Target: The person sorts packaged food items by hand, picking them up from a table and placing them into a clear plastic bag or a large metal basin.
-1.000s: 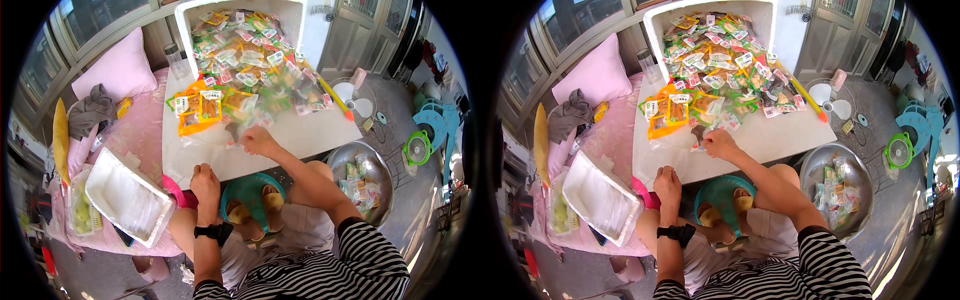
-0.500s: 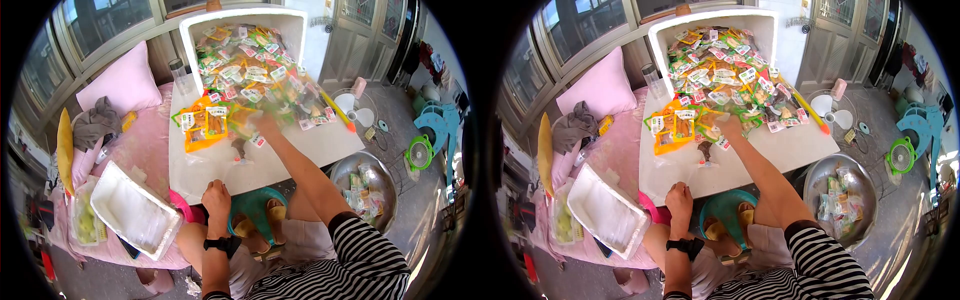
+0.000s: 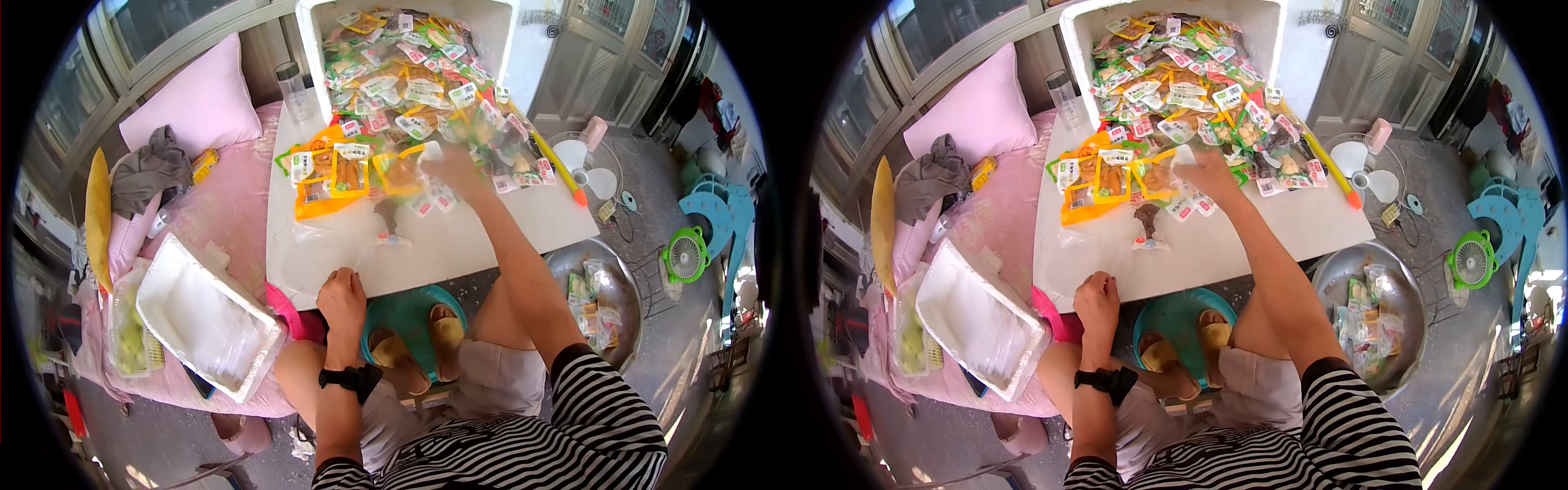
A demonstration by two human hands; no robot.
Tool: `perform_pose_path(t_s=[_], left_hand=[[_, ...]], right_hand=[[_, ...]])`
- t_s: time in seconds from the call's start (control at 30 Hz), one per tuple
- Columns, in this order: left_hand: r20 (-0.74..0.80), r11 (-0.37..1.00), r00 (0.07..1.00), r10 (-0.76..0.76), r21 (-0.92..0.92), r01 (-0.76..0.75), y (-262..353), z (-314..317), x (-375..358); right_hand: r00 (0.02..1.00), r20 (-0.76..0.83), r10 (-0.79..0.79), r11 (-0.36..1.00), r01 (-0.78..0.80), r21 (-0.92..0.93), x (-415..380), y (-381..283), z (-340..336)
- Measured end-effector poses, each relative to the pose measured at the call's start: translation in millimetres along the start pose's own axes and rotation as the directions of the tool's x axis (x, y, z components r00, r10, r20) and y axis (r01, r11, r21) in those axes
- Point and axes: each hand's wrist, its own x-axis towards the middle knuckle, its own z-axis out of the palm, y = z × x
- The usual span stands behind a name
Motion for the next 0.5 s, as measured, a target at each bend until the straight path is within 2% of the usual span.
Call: perform_pose_path(t_s=[0.03,0.13,0.17,0.3,0.4,0.5], left_hand=[[-0.004,1.0,1.0,-0.002,-0.002,0.002,0.1,-0.1,-0.1],[-0.02,1.0,1.0,0.001,0.008,0.0,-0.9,0.1,-0.2],[-0.039,1.0,0.999,0.012,0.016,-0.011,-0.8,0.4,0.2],[-0.082,0.998,0.996,0.03,0.052,-0.026,-0.8,0.3,1.0],[-0.048,0.995,0.998,0.041,0.094,-0.036,0.1,-2.7,-0.3],[-0.06,0.988,0.993,0.101,0.126,-0.093,3.5,-1.1,-1.7]], right_hand=[[0.992,0.123,0.02,0.992,-0.035,0.12,-9.9,-1.1,-7.5],[0.918,0.383,0.103,0.956,-0.199,0.218,-33.5,-10.9,-5.6],[0.842,0.511,0.171,0.95,-0.279,0.141,-34.7,-5.7,-3.0],[0.712,0.672,0.202,0.963,-0.269,-0.005,-48.9,-3.4,19.4],[0.741,0.644,0.193,0.962,-0.273,0.026,-53.0,4.6,32.9],[0.797,0.574,0.187,0.933,-0.327,0.149,-57.0,18.2,50.6]])
